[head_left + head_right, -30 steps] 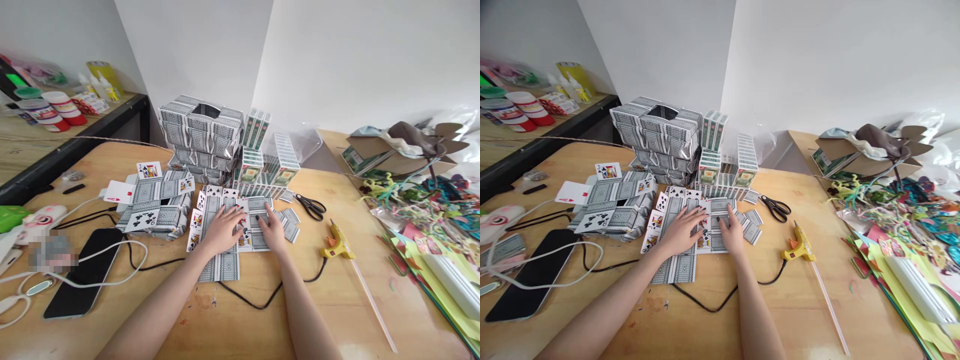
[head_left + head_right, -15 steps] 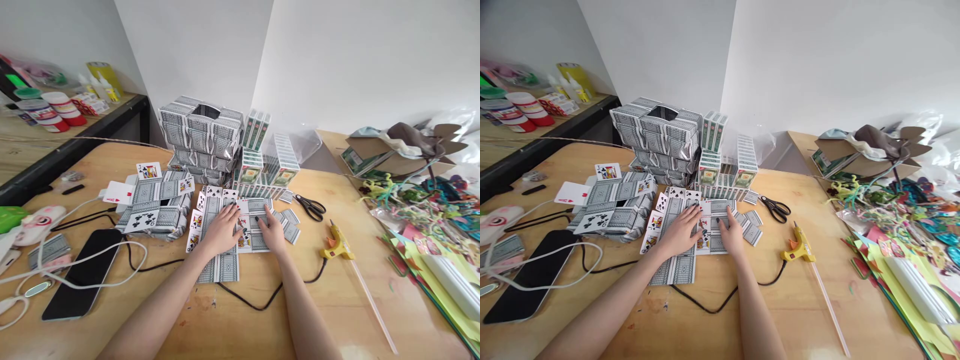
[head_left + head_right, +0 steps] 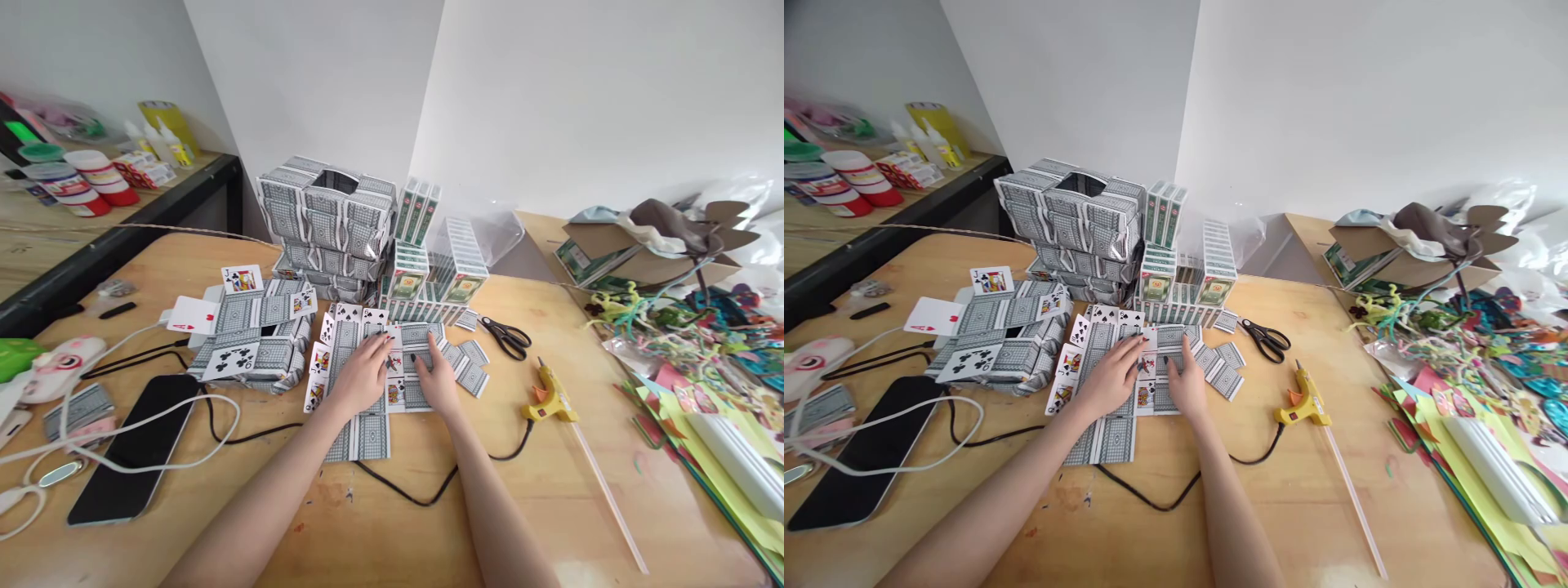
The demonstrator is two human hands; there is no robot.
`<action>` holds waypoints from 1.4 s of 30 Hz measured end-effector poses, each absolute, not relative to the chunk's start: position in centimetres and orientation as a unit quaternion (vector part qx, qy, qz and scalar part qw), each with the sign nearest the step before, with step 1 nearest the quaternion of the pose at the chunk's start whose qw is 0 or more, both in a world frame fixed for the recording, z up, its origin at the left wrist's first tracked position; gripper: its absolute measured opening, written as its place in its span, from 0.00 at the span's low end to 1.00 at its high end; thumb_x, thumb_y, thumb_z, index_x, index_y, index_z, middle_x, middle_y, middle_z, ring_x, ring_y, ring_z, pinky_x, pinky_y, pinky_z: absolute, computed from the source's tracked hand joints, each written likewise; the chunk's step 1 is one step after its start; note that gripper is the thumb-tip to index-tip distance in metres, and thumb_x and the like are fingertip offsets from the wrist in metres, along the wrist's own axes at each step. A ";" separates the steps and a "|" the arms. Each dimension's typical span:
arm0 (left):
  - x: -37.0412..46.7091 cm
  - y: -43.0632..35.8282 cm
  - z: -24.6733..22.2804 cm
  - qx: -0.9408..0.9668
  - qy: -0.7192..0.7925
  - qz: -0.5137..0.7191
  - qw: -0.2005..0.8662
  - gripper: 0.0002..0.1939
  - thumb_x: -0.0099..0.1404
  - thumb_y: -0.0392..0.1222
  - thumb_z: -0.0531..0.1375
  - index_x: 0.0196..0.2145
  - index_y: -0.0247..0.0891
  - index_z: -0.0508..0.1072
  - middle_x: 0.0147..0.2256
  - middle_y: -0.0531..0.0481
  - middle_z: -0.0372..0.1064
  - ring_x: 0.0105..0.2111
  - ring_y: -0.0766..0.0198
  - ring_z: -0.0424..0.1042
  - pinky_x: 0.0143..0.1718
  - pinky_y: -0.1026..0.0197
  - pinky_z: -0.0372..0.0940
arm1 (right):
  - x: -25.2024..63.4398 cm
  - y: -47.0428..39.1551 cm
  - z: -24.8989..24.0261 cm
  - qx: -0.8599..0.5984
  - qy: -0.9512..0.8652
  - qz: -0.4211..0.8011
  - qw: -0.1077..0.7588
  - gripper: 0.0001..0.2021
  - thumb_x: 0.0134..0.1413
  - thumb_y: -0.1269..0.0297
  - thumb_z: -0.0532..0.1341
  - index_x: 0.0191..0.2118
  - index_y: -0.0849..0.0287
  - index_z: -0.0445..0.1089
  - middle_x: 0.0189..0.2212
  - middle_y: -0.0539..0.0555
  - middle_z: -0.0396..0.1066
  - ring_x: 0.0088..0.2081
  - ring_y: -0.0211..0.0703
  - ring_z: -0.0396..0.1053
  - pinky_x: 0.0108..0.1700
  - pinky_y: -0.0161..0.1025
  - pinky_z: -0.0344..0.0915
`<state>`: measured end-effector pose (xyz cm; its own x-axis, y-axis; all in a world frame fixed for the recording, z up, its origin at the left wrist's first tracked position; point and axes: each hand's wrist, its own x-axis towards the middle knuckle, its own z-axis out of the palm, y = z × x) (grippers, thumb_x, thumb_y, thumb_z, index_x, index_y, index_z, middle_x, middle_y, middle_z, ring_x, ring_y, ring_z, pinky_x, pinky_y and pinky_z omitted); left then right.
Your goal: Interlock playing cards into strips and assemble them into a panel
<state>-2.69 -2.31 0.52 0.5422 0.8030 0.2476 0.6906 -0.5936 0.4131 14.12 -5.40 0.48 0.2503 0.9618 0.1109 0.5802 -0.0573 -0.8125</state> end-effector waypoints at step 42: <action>-2.7 -2.3 0.3 0.830 0.542 0.131 0.020 0.24 0.64 0.41 0.41 0.56 0.36 0.56 0.59 0.51 0.49 0.60 0.53 0.42 0.59 0.48 0.38 | 12.4 -4.6 -0.1 -0.656 -0.600 0.266 0.372 0.27 0.54 0.67 0.45 0.59 0.70 0.41 0.50 0.68 0.62 0.52 0.50 0.61 0.52 0.48 0.56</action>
<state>-2.69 -2.33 0.27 0.3785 0.9045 0.1962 0.8941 -0.4122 0.1752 12.39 -4.64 -0.09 0.1381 0.9856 0.0980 0.5899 -0.0023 -0.8075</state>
